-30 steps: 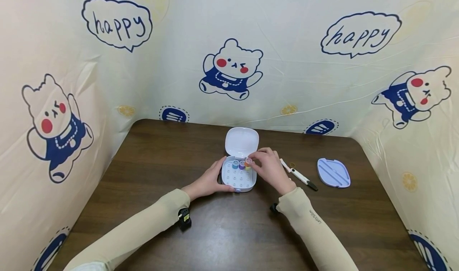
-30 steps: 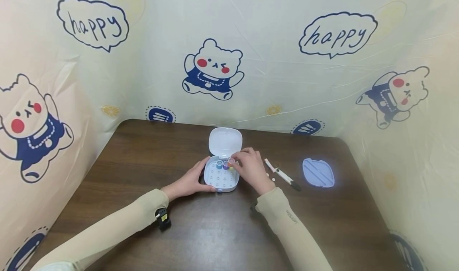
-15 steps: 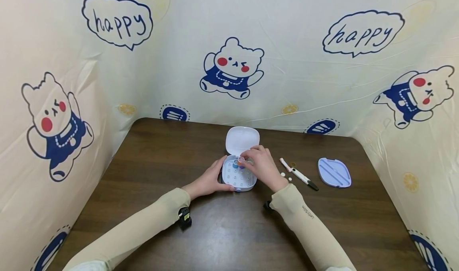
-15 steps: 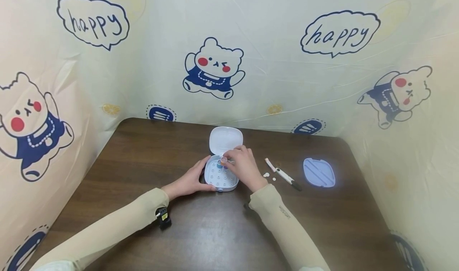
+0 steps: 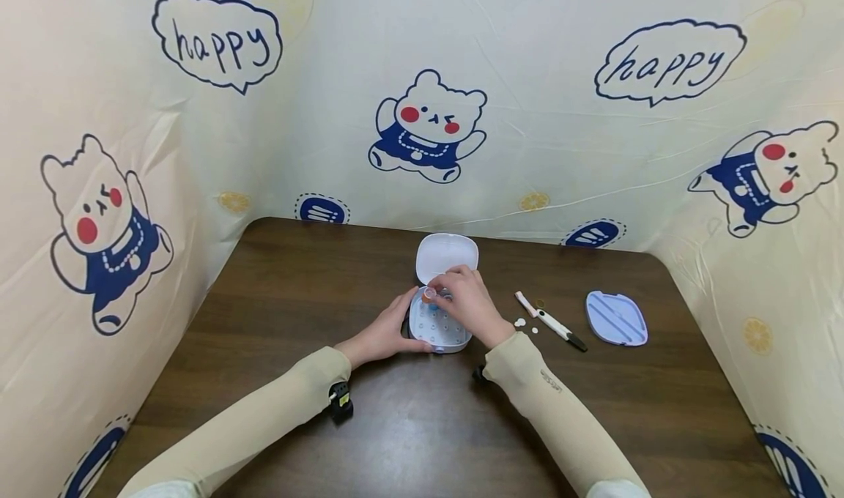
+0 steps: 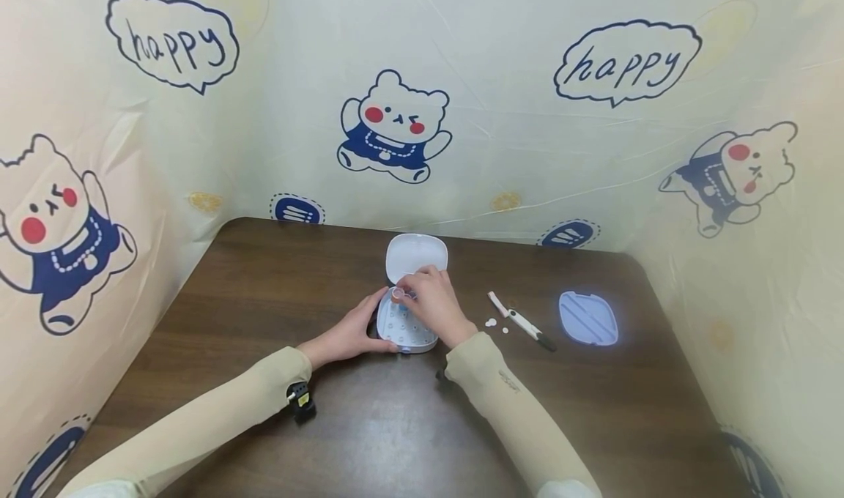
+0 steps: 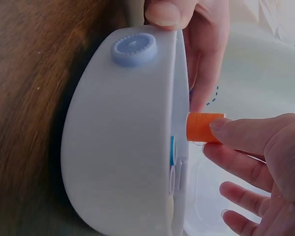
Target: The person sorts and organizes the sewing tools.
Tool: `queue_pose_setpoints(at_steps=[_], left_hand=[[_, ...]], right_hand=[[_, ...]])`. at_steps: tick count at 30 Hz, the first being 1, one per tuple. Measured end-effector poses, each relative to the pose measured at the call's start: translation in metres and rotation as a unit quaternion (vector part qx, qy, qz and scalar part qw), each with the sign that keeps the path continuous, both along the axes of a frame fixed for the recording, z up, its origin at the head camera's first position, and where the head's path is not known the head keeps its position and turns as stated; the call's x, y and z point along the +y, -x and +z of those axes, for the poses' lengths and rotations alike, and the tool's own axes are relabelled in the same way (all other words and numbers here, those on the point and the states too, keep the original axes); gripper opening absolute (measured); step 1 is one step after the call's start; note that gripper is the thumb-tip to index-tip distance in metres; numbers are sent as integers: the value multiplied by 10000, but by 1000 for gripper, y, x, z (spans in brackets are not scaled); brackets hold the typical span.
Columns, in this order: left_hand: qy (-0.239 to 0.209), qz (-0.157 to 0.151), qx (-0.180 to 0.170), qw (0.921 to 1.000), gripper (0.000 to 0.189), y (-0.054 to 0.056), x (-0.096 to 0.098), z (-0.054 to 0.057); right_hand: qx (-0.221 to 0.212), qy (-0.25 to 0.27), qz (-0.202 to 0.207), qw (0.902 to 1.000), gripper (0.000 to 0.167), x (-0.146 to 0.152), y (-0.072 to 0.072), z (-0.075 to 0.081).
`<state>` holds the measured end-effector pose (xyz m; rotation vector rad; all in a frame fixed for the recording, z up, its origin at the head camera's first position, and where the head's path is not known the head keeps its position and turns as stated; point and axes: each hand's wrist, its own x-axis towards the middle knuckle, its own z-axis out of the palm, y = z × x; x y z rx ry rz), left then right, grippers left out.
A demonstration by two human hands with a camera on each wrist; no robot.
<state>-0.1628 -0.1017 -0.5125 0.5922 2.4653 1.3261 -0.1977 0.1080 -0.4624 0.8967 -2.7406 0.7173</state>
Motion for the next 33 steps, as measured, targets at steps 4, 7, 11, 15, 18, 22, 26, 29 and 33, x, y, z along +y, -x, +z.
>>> queue_pose_setpoints(at_steps=[4,7,11,15,18,22,26,29,33], left_hand=[[-41,-22,67,10000,117,0,0,0],[25,-24,83,10000,117,0,0,-1],[58,-21,95,9999,117,0,0,-2],[37,-10,91,10000,117,0,0,-2],[23,9,69,10000,118,0,-1,-2],[29,4,43,10000,118,0,-1,-3],[14,-3,50,10000,118,0,-1,-3],[-11,-13,90,10000,118,0,-1,-3],[-13,-51,155,9999,117,0,-1,-3]], right_hand=[[38,-108,3,9999,11,-4,2,-2],[57,-250,0,9997,12,-7,3,-3],[39,-407,2,9992,13,-10,4,-5],[13,-573,-33,9984,13,-11,6,-7],[55,-652,-29,9979,13,-12,7,-9],[132,-691,-52,9975,14,-12,8,-11],[168,-659,-65,9977,13,-13,8,-12],[187,-634,-59,9978,13,-14,7,-12],[204,-680,-63,9975,13,-16,7,-11]])
